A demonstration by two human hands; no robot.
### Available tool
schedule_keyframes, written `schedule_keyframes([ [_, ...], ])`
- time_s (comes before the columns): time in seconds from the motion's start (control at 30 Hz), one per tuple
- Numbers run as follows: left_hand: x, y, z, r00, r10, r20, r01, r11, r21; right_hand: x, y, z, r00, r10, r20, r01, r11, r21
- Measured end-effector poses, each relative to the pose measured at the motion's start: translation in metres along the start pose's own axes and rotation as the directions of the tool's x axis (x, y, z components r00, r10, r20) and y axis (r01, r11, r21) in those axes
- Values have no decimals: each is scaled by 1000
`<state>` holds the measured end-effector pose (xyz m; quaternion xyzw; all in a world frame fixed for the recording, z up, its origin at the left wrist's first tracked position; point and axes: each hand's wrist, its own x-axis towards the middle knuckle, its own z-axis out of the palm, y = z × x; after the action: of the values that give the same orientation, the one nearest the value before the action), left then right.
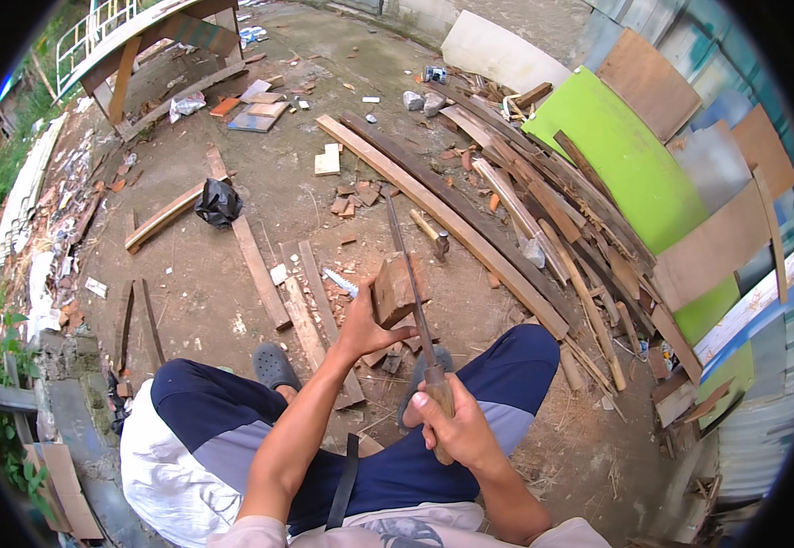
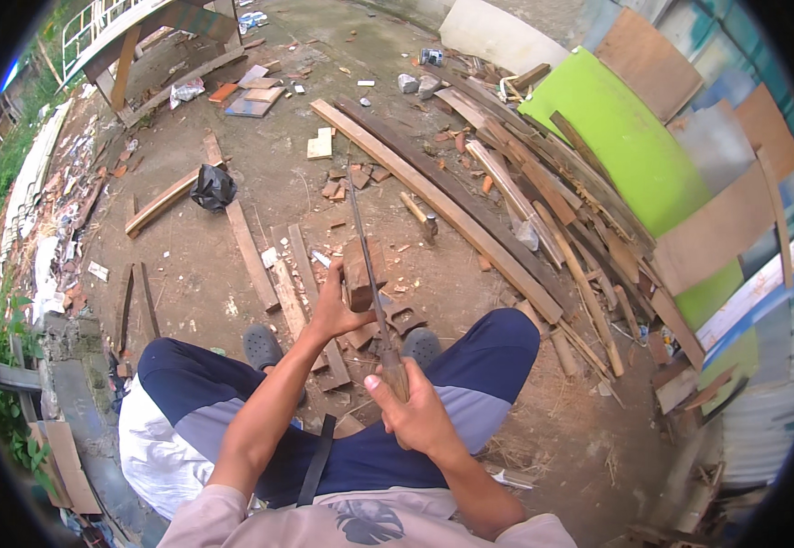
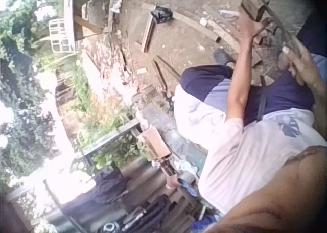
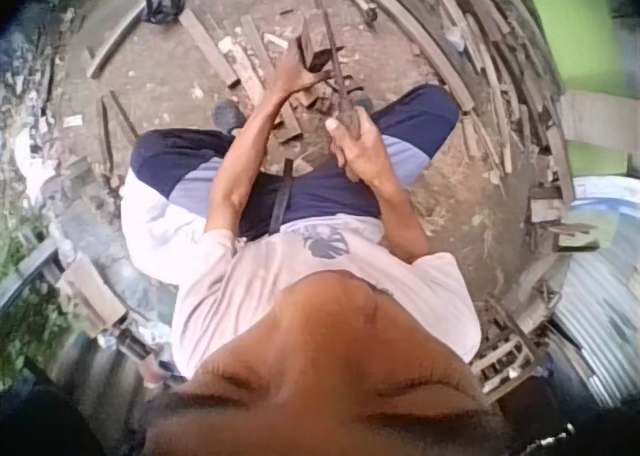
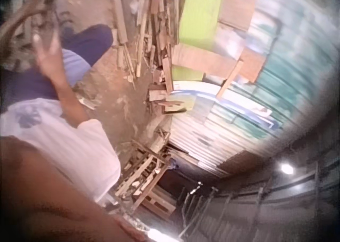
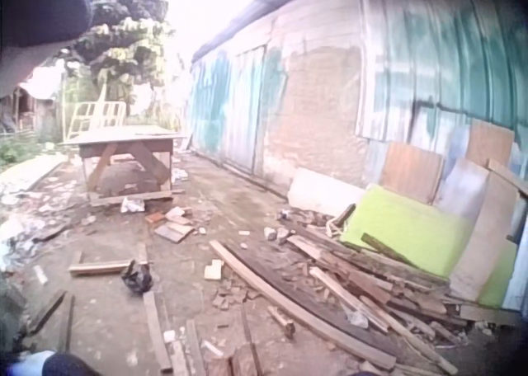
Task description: The person sits on the ground and uses a hammer and a metal bar to split a small piece of wood. They repeatedly strike the bar to drive it through the wood, then remove the bar and set the split pieces aside.
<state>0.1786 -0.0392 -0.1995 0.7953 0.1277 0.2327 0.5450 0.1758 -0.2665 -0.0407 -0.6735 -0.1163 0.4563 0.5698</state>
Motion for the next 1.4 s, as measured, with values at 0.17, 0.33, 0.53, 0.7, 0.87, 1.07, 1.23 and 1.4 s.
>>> schedule_keyframes([
  [0.17,-6,-10,26,984,122,-133,-112,990,83,-12,8,1,999,24,-37,-25,999,-33],
  [0.33,-18,-21,37,926,294,-237,-240,942,234,-22,19,-7,998,61,-34,-62,998,-9],
  [0.53,-22,-23,54,865,359,-350,-277,924,264,-31,14,-8,991,122,-46,-121,992,24],
  [0.7,-26,-10,61,886,302,-353,-224,943,245,-34,-1,-13,976,207,-61,-199,973,115],
  [0.87,-21,-2,70,896,295,-333,-227,946,230,-37,-4,-17,973,199,-119,-175,967,182],
  [1.07,-17,12,51,908,299,-294,-256,950,178,-41,3,-27,996,59,-66,-53,995,83],
  [1.23,36,45,-10,955,201,-217,-95,905,415,4,-2,-25,976,-215,-36,217,970,108],
  [1.4,56,36,-92,906,118,-406,106,866,488,80,-20,-15,869,-494,-19,494,866,71],
])
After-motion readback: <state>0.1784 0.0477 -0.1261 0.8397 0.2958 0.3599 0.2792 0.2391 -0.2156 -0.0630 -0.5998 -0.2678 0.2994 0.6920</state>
